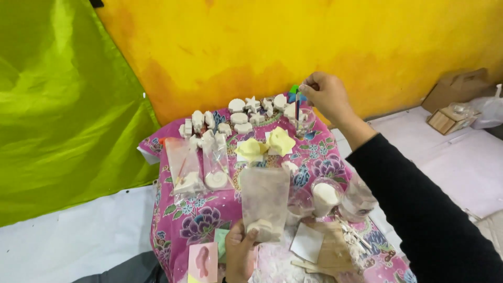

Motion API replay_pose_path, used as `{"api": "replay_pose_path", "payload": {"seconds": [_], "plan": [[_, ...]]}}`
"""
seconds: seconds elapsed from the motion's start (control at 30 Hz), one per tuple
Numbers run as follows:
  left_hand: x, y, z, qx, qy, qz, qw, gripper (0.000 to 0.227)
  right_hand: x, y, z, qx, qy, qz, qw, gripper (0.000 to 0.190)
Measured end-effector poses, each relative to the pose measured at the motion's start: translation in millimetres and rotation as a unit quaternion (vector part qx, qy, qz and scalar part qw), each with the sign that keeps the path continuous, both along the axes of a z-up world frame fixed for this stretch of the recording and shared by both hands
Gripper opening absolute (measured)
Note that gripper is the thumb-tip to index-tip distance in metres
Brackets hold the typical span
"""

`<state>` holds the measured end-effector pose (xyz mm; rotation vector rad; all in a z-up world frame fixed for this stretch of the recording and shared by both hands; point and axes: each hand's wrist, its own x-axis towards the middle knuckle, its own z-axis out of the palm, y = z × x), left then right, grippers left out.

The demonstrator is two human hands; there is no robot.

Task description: Demolding small star-shaped plaster or clay items from silicone molds and using a tool to trim excess material from the edges.

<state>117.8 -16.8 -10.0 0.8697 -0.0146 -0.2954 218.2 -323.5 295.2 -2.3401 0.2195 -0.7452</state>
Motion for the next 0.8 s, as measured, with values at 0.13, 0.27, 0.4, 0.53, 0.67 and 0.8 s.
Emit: {"api": "replay_pose_path", "payload": {"seconds": [0.13,0.27,0.4,0.53,0.67,0.8], "plan": [[35,1,-49,0.075,0.011,-0.011,0.997,0.05,72,-48,-30,-0.042,0.046,-0.072,0.995,0.021],[40,-1,-48,0.058,0.123,0.001,0.991,0.051,103,-55,-50,-0.066,0.137,-0.121,0.981,0.036],[50,-1,-93,0.078,0.06,-0.022,0.995,0.049,117,-50,-53,0.032,0.18,-0.12,0.976,0.032],[49,4,-107,0.072,0.015,-0.075,0.994,0.049,140,-63,-71,0.053,0.166,-0.124,0.977,0.026],[41,0,-83,0.122,0.056,-0.043,0.99,0.046,143,-63,-74,0.039,0.144,-0.15,0.977,0.027],[40,-3,-79,0.085,0.133,-0.025,0.987,0.045,157,-83,-99,-0.066,0.109,-0.142,0.982,0.036]]}}
